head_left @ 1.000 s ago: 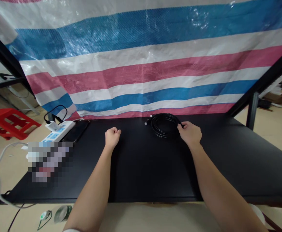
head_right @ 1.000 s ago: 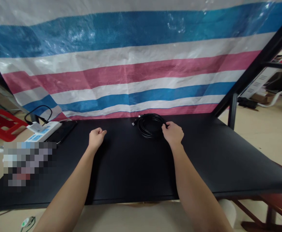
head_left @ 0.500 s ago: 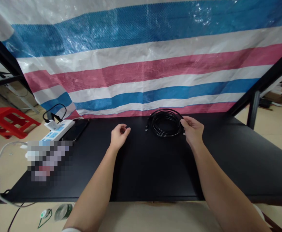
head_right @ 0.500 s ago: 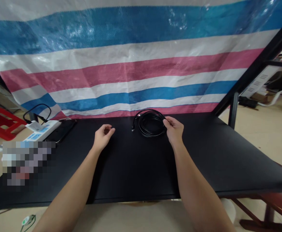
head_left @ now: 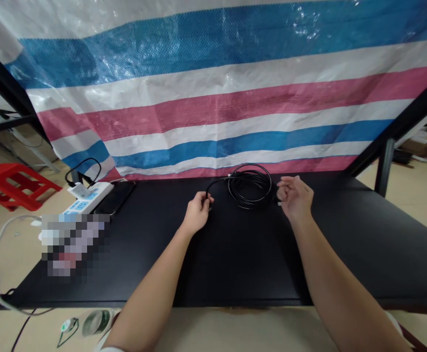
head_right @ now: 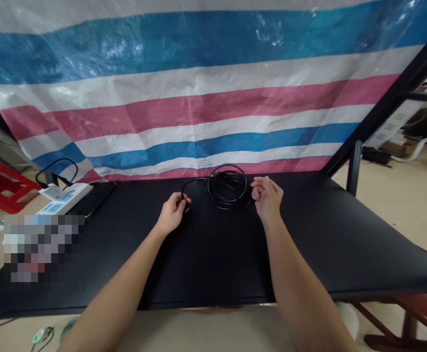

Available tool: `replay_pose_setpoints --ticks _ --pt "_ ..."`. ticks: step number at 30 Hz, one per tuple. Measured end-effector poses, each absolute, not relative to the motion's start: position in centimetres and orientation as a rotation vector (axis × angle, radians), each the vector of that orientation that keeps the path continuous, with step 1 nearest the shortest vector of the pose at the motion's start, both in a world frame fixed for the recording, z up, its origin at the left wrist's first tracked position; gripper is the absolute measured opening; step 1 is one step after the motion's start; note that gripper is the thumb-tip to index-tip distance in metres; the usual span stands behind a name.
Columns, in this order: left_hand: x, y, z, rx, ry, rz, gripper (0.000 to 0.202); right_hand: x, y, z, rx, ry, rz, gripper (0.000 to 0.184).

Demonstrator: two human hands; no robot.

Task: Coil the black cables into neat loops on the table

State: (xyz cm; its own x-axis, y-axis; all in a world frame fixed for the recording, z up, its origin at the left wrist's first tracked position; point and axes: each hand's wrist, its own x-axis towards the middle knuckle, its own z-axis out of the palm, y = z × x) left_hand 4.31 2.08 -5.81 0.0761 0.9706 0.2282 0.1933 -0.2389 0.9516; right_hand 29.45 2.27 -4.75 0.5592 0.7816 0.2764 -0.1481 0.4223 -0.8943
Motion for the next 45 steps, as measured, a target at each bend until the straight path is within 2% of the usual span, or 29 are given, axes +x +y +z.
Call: replay_pose_setpoints --ticks 5,9,14,20,30,36,39,42,45 --pt "3.5 2.8 -4.9 1.044 1.033 1.488 0.009 31.3 3.2 -5.8 -1.367 -0.581 0.385 0.020" --pt "2.2 3.0 -3.8 0.750 0.958 1.584 0.013 31.7 3.1 -6.3 -1.703 -0.732 0.227 0.011" --pt "0.5 3.2 -2.6 0.447 0.949 1.602 0.020 31.3 2.9 -6.6 -1.871 -0.985 0.087 0.021" --pt "-1.0 3.0 -1.7 0.203 0.791 1.574 0.031 31.4 3.5 -7.7 -1.823 -1.345 -0.029 0.022" --pt "-2.0 3.2 -1.4 0.052 0.713 1.584 0.037 30.8 4.1 -8.3 -2.081 -1.401 0.022 0.044" --pt "-4.4 3.5 -1.6 -0.070 0.758 1.710 0.037 31.1 4.6 -8.7 -2.017 -1.269 -0.040 0.027" --pt "-5.0 3.7 -1.9 -0.081 0.799 1.728 0.036 31.3 4.5 -8.4 -1.883 -1.217 -0.022 0.029" --pt "-5.3 3.9 -2.2 -0.084 0.817 1.743 0.034 31.6 4.4 -7.5 -1.686 -0.965 0.162 0.032" --pt "-5.8 3.9 -2.2 -0.096 0.842 1.769 0.032 32.5 4.1 -6.4 -1.380 -0.656 0.522 0.035"
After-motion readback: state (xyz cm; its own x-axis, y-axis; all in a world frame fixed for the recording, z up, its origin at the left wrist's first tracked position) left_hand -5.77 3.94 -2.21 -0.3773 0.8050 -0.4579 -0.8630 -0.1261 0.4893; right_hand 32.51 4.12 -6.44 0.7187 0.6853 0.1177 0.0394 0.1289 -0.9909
